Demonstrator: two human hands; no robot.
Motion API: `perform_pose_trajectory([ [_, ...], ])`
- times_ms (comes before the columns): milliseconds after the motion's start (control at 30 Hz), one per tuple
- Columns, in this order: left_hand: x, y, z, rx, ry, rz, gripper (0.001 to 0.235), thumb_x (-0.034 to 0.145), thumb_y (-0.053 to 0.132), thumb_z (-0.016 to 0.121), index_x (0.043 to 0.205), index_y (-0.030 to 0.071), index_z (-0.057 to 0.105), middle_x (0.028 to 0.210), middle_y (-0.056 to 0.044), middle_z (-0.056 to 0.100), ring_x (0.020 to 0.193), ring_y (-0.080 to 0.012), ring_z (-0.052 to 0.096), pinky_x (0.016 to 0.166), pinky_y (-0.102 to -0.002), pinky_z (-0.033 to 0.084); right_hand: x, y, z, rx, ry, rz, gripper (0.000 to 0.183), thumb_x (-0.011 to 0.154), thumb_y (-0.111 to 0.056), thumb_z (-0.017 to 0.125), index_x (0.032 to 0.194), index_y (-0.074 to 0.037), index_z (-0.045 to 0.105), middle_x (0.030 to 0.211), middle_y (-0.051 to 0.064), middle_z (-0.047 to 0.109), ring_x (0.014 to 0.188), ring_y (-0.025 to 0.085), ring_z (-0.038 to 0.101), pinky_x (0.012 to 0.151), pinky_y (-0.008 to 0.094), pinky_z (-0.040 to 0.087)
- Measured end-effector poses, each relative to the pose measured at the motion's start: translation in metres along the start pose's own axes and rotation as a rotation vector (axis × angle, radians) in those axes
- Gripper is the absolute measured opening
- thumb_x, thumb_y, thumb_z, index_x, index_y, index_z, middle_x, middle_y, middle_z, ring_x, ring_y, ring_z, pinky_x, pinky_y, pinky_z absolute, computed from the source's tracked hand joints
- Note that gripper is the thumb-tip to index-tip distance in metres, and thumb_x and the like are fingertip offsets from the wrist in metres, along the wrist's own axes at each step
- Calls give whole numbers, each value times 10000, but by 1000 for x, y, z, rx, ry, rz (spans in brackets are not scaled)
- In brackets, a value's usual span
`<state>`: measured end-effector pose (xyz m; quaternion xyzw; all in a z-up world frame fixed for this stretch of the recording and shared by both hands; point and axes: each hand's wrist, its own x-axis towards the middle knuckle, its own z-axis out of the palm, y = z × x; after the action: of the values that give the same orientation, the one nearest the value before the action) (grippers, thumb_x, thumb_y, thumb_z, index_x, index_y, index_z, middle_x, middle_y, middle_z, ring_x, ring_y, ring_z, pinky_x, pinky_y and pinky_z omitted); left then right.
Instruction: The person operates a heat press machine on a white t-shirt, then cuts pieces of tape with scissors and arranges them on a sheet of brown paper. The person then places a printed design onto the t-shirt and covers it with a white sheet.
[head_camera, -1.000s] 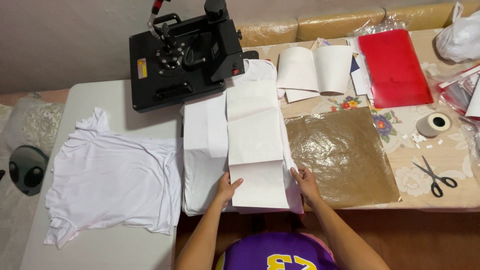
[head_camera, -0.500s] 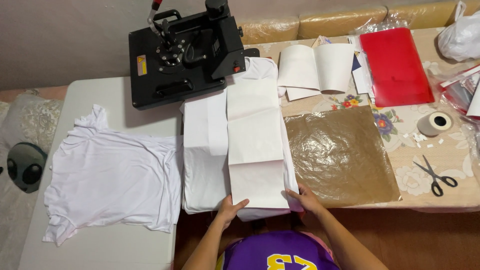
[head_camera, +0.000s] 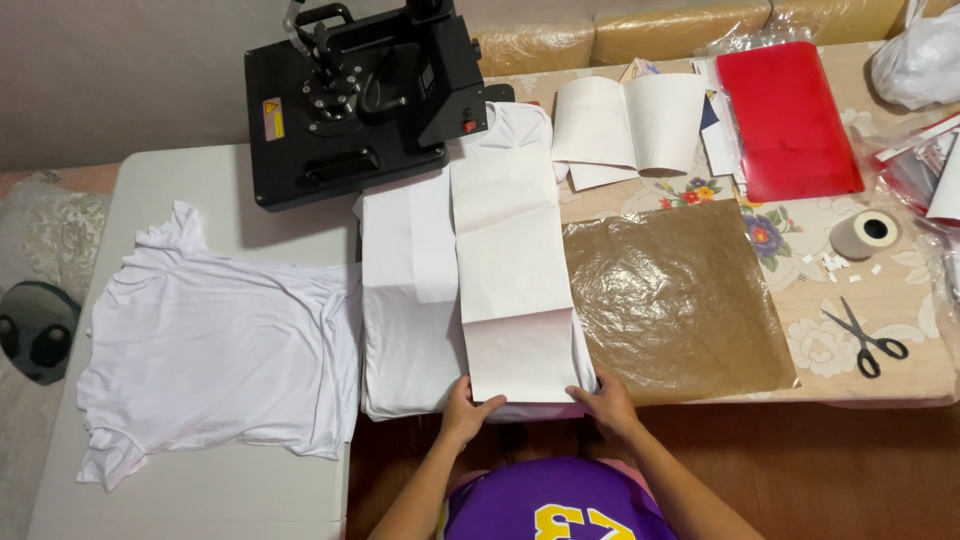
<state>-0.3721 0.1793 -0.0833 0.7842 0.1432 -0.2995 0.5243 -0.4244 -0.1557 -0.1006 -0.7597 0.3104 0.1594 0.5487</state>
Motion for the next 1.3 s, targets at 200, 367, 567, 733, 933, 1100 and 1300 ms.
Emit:
perform_pose_trajectory([
  [200, 9, -14, 11, 22, 148, -7, 753, 873, 428, 1048, 1381, 3, 691, 1258, -234, 823, 1275, -377, 790, 1031, -487, 657, -10, -16, -4, 27, 32, -27, 397, 864, -380, 1030, 1129, -136, 864, 864, 85, 802, 771, 196, 751, 657, 342, 568],
  [367, 21, -24, 10, -6, 178, 29, 637, 827, 363, 1074, 1257, 29, 743, 1047, -130, 836, 975, -201, 766, 851, -367, 638, -29, -27, -9, 292, -2, -34, 368, 890, -287, 1020, 1089, -62, 809, 783, 46, 739, 693, 164, 681, 609, 278, 504],
  [567, 34, -41, 18, 48, 155, 62, 601, 779, 399, 1092, 1149, 58, 764, 971, -92, 792, 879, -193, 722, 763, -340, 607, -56, -48, -19, 167, -118, -29, 459, 761, -204, 1109, 976, 6, 762, 749, 53, 703, 666, 168, 642, 606, 261, 466],
  [733, 1, -14, 20, 179, 218, 85, 610, 775, 441, 1083, 1064, 19, 749, 1002, -162, 737, 953, -305, 806, 815, -408, 660, -55, -28, -17, 130, -105, 43, 426, 793, -291, 1097, 908, -25, 785, 750, 58, 726, 672, 189, 656, 625, 297, 466],
  [933, -24, -1, 20, 217, 246, 84, 671, 813, 473, 1059, 1159, 25, 699, 1105, -126, 671, 1048, -288, 813, 897, -400, 683, -47, 8, -16, 382, -74, 73, 301, 944, -277, 991, 983, -40, 809, 807, 70, 809, 706, 168, 707, 690, 304, 566],
  [1100, -26, -20, 24, 188, 277, 53, 656, 833, 511, 1047, 1150, 61, 691, 1045, -104, 690, 1009, -296, 823, 863, -428, 672, -22, 77, -4, 413, -36, 33, 284, 1028, -327, 913, 1083, -60, 831, 825, 64, 805, 723, 151, 719, 697, 318, 619],
  [1300, -7, -51, 37, 142, 245, 22, 706, 903, 546, 975, 1359, 83, 698, 1009, -123, 749, 993, -302, 815, 853, -432, 679, -39, 57, 6, 531, -34, 87, 482, 1092, -467, 817, 1277, -22, 796, 975, 102, 786, 865, 213, 775, 859, 420, 691],
])
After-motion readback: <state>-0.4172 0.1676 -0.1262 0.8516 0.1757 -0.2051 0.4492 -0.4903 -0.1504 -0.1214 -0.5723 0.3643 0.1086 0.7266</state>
